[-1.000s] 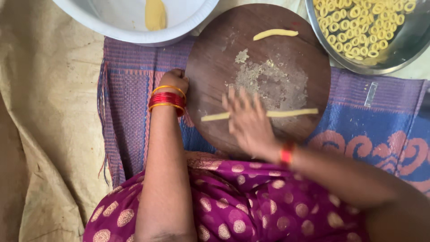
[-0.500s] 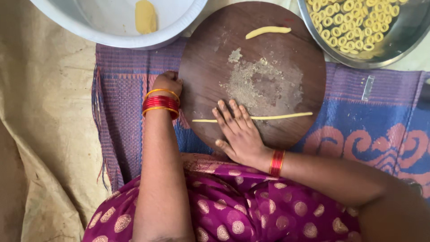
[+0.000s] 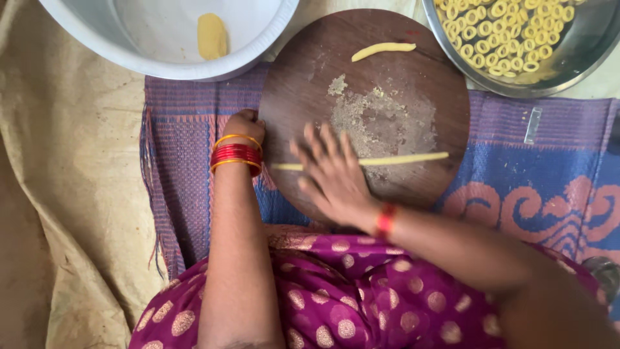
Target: The person rolls small pieces of yellow dough into thin ropes on a wooden board, then shapes them into rings by hand and places them into a metal tray. The person repeats this process, occasionally rolling additional dough pieces and arranging the finished rings in the tray.
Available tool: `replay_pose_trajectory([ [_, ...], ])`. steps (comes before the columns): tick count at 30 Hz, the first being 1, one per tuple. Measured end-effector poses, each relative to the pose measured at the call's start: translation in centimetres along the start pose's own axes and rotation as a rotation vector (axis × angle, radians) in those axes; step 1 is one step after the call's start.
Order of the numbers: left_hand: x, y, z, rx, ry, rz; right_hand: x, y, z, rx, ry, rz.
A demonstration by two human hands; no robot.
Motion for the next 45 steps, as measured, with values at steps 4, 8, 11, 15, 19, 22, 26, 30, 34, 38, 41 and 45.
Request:
replay_pose_trajectory([
  [4,0.9,0.7,0.0,-0.025,-0.002,0.044,-3.3,0.6,6.1,0.075,0.077,0.063],
  [8,0.4,0.6,-0.6,0.005,0.014,0.006,-5.7,-2.8,5.2,0.067,0.167,0.08],
  [11,0.6,0.2,-0.3,-0.001,0.018,-0.054,-8.7,-4.2,-0.9,-0.012,0.207,0.184],
  [15,0.3,-0.2,-0.1,-0.003,0.011,-0.066,-13.9,-5.2,-6.3,-0.107,0.263,0.233],
  [19,0.4,-0.6,0.6,0.053,-0.072,-0.003,-10.2,-3.7,-1.1,-0.061,0.039,0.279],
  [22,-0.6,-1.3,1.1,0.014,0.038,-0.005,-6.9,-2.6,6.9,0.02,0.017,0.043],
  [26,-0.8,-1.4,2.3,0.1,-0.128,0.088,-8.3,-1.4,7.2,0.144,0.036,0.202],
  [30,-2.2,-2.6,3.1,0.12,-0.171,0.137,-14.6,-4.0,-3.1,-0.001,0.192,0.339],
  [34,-2.5,-2.6,3.5,0.126,-0.165,0.198,-16.0,-5.5,-4.9,-0.071,0.249,0.299],
  [38,-1.5,-2.2,3.1,0.15,-0.2,0.145,-9.7,-4.0,4.2,-0.073,0.007,0.102],
  [41,-1.2,-2.0,2.5,0.085,-0.125,0.082,-8.1,-2.3,9.6,0.102,-0.059,-0.013],
  [45,-1.3,-2.0,2.5,0.071,-0.118,0.08,-13.2,-2.8,4.1,0.135,0.119,0.324],
])
Point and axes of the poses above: each hand's wrist, its own z-axis away from the middle knuckle, its own y-axis out of the palm, x = y × z, the point moved 5 cm from there along -z, towards the middle knuckle, and after that the axes turned 9 degrees about -z, right-handed, at the moved point
